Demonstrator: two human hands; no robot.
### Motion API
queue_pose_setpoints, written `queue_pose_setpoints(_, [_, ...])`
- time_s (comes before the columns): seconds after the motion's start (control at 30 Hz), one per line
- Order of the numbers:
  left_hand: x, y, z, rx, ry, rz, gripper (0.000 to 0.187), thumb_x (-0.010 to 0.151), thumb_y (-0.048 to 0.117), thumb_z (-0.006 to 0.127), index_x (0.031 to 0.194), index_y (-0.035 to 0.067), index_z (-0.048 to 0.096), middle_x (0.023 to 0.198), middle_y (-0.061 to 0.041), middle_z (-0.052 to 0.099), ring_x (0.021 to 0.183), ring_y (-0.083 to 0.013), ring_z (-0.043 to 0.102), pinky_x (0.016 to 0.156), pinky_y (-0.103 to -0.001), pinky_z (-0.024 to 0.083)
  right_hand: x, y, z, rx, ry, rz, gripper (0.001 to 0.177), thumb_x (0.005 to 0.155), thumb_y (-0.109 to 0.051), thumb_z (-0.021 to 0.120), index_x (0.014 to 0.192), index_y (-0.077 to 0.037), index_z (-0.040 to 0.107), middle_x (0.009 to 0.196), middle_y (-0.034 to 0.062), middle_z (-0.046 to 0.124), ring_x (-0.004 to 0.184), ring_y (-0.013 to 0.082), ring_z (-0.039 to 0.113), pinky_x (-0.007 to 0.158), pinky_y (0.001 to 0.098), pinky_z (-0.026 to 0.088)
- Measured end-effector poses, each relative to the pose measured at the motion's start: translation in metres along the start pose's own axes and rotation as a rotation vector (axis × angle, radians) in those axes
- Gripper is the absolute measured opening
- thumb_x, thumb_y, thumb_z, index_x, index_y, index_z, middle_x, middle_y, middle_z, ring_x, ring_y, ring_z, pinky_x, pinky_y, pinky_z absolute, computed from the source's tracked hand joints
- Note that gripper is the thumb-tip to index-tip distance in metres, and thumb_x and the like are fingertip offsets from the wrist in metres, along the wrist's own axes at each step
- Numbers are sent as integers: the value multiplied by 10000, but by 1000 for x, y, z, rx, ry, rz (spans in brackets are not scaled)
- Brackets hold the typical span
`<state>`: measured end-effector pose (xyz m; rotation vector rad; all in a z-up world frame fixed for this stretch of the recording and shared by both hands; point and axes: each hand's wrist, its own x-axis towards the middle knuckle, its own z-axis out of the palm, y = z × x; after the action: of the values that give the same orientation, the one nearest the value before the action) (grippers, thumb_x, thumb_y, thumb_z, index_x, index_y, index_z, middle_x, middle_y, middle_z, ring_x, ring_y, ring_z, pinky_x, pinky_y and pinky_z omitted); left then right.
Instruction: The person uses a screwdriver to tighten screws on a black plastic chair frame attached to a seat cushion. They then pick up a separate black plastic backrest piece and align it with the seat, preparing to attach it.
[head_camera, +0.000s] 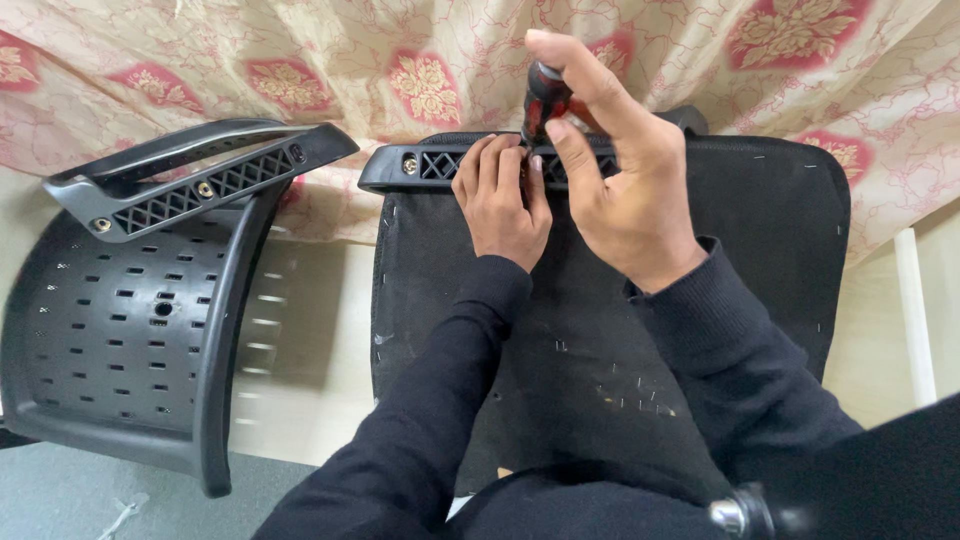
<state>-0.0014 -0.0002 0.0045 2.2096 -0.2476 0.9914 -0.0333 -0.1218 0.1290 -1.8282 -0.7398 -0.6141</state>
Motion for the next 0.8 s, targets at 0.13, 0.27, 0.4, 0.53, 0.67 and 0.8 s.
queue_pose_setpoints(0.13, [0, 0, -1, -7, -1, -3, 169, 987, 134, 653, 1131, 53, 621, 1266, -80, 639, 1320, -306, 533, 1140, -453, 354, -1, 4, 7, 13, -1, -11, 432, 1106, 122, 640, 1482, -55, 522, 1466, 67, 637, 1344, 179, 669, 1164, 283, 542])
queue_pose_setpoints(0.27, [-2, -3, 2, -5, -20, -10, 202, 987, 141, 649, 1164, 50, 612, 1291, -81, 629, 1342, -303, 528, 1144, -459, 353, 0, 0, 10, -82, 18, -30, 405, 1077, 113, 662, 1425, -73, 573, 1398, 74, 681, 1291, 183, 699, 1242, 385, 452])
queue_pose_setpoints(0.4, [-8, -11, 5, -8, -49, -3, 356, 958, 188, 646, 1270, 23, 596, 1359, -118, 597, 1382, -328, 496, 1167, -479, 341, 0, -6, 16, -132, 8, -17, 407, 1034, 98, 667, 1395, -91, 642, 1339, 65, 731, 1178, 181, 743, 1288, 491, 365])
queue_pose_setpoints(0.53, [-12, -18, 11, 39, -46, 46, 508, 961, 267, 647, 1374, -16, 560, 1401, -157, 565, 1383, -364, 455, 1158, -504, 321, -2, -13, 27, -200, 30, -53, 409, 1023, 100, 647, 1383, -95, 663, 1307, 67, 724, 1253, 218, 713, 1274, 488, 354])
queue_pose_setpoints(0.67, [-15, -22, 14, 51, -60, 35, 488, 988, 255, 619, 1401, 3, 554, 1417, -150, 568, 1410, -349, 455, 1170, -492, 335, -4, -16, 38, -248, 113, -52, 402, 1019, 91, 660, 1370, -106, 666, 1339, 63, 727, 1264, 208, 701, 1260, 457, 383])
queue_pose_setpoints(0.8, [-15, -23, 14, 54, -82, 27, 467, 983, 245, 607, 1394, 30, 553, 1396, -136, 573, 1412, -325, 462, 1178, -481, 347, -7, -16, 48, -275, 221, -16, 389, 1055, 80, 671, 1390, -116, 662, 1350, 54, 722, 1248, 177, 711, 1252, 420, 416])
